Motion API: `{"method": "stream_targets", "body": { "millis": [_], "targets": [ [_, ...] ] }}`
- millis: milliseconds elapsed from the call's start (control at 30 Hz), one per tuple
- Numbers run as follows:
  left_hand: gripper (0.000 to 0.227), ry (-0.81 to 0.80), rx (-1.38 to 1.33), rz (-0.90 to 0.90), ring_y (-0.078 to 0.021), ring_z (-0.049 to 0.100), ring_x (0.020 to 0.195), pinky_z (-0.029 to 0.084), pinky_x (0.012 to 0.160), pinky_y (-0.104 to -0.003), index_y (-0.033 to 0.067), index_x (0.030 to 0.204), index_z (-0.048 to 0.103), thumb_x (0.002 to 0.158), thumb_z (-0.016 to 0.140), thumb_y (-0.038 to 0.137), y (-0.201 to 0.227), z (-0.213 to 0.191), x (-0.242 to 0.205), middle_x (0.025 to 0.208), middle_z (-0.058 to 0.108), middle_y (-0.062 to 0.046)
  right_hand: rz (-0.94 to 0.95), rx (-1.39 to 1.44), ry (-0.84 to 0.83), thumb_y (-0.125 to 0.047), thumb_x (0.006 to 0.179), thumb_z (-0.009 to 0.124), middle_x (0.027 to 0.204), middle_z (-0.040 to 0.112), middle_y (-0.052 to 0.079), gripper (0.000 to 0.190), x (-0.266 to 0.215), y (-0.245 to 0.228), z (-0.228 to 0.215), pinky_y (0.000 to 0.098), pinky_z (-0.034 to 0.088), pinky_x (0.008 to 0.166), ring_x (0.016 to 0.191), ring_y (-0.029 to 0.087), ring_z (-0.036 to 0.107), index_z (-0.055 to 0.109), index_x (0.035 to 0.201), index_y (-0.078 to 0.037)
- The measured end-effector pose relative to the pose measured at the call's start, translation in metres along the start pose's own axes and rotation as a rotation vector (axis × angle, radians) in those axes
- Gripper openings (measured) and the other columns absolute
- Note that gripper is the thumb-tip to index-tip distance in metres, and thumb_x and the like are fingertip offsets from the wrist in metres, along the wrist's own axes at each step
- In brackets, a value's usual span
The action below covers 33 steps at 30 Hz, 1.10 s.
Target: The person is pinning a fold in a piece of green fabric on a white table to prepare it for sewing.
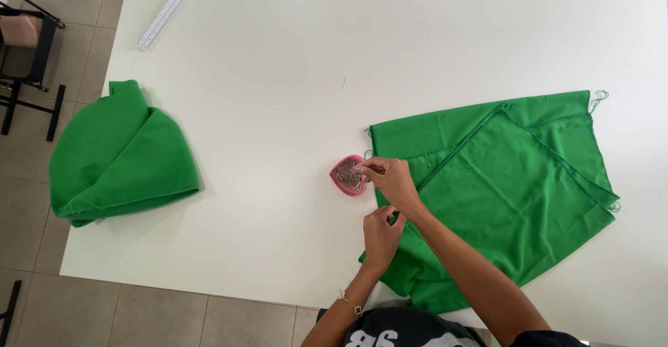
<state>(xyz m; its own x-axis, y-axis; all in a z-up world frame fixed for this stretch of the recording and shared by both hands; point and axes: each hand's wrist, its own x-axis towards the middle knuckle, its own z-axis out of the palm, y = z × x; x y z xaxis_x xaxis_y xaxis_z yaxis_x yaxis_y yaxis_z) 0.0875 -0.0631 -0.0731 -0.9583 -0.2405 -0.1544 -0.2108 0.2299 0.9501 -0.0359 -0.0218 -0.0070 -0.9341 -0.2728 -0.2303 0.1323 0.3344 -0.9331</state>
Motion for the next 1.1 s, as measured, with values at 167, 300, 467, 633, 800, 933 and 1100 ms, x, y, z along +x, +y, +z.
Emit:
{"method": "stream_targets", "body": {
  "millis": [167, 300, 467, 633, 800, 933, 1100],
  "targets": [
    [0.035, 0.008, -0.004, -0.013, -0.0129, 0.047, 0.052, 0.043, 0.056, -0.032, 0.007, 0.066, 0.057, 0.094, 0.076, 0.003, 0.01, -0.004, -0.001, 0.053, 0.046, -0.005, 0.011, 0.024, 0.003, -0.014, 0.096, 0.083, 0.069, 0.079, 0.012, 0.007, 0.001, 0.004, 0.003, 0.0246, 0.06, 0.052, 0.055, 0.011, 0.065, 0.088, 0.101, -0.011],
    [0.041, 0.014, -0.005, 0.009, -0.0119, 0.044, 0.052, 0.043, 0.056, -0.03, 0.0094, 0.063, 0.052, 0.096, 0.077, 0.003, 0.002, 0.0, 0.0, 0.052, 0.046, -0.004, 0.068, 0.17, -0.017, -0.012, 0.098, 0.081, 0.091, 0.084, 0.021, 0.008, 0.005, 0.012, 0.002, 0.0275, 0.065, 0.052, 0.065, 0.02, 0.079, 0.084, 0.103, -0.007],
    [0.011, 0.008, -0.011, 0.024, -0.0213, 0.064, 0.06, 0.05, 0.061, -0.035, 0.0059, 0.085, 0.076, 0.096, 0.079, 0.008, 0.032, -0.014, 0.002, 0.065, 0.064, -0.014, 0.109, 0.233, 0.051, -0.007, 0.102, 0.073, 0.094, 0.083, 0.024, 0.013, -0.011, -0.002, -0.027, 0.0312, 0.069, 0.054, 0.069, 0.025, 0.081, 0.079, 0.112, -0.002],
    [0.01, -0.01, -0.056, -0.02, -0.0275, 0.075, 0.073, 0.058, 0.067, -0.038, 0.0072, 0.1, 0.087, 0.097, 0.084, 0.017, 0.032, -0.011, 0.002, 0.084, 0.08, -0.017, 0.143, 0.226, 0.176, -0.004, 0.106, 0.068, 0.101, 0.08, 0.028, 0.017, -0.045, 0.054, -0.107, 0.0423, 0.072, 0.07, 0.08, 0.032, 0.081, 0.073, 0.12, 0.006],
    [0.014, 0.008, 0.041, -0.028, -0.0301, 0.077, 0.077, 0.06, 0.071, -0.04, 0.0111, 0.099, 0.087, 0.098, 0.084, 0.025, 0.031, -0.01, 0.0, 0.081, 0.079, -0.015, 0.158, -0.018, 0.335, 0.005, 0.095, 0.079, 0.105, 0.081, 0.02, 0.028, -0.088, 0.071, -0.158, 0.034, 0.071, 0.08, 0.085, 0.025, 0.082, 0.082, 0.122, -0.003],
    [0.014, 0.009, 0.054, -0.024, -0.0288, 0.076, 0.074, 0.058, 0.069, -0.04, 0.011, 0.099, 0.087, 0.099, 0.083, 0.025, 0.029, -0.007, 0.0, 0.077, 0.078, -0.015, 0.089, -0.083, 0.387, 0.014, 0.09, 0.078, 0.113, 0.077, 0.023, 0.05, -0.105, 0.069, -0.162, 0.0392, 0.069, 0.087, 0.093, 0.032, 0.081, 0.075, 0.137, -0.004],
    [0.015, 0.009, 0.015, -0.035, -0.0179, 0.07, 0.071, 0.056, 0.066, -0.036, 0.0087, 0.101, 0.088, 0.1, 0.082, 0.022, 0.029, -0.006, 0.0, 0.074, 0.077, -0.014, 0.079, -0.127, 0.423, 0.014, 0.092, 0.078, 0.115, 0.073, 0.025, 0.056, -0.116, 0.065, -0.164, 0.0445, 0.069, 0.087, 0.093, 0.036, 0.081, 0.069, 0.145, -0.002]
  ]
}}
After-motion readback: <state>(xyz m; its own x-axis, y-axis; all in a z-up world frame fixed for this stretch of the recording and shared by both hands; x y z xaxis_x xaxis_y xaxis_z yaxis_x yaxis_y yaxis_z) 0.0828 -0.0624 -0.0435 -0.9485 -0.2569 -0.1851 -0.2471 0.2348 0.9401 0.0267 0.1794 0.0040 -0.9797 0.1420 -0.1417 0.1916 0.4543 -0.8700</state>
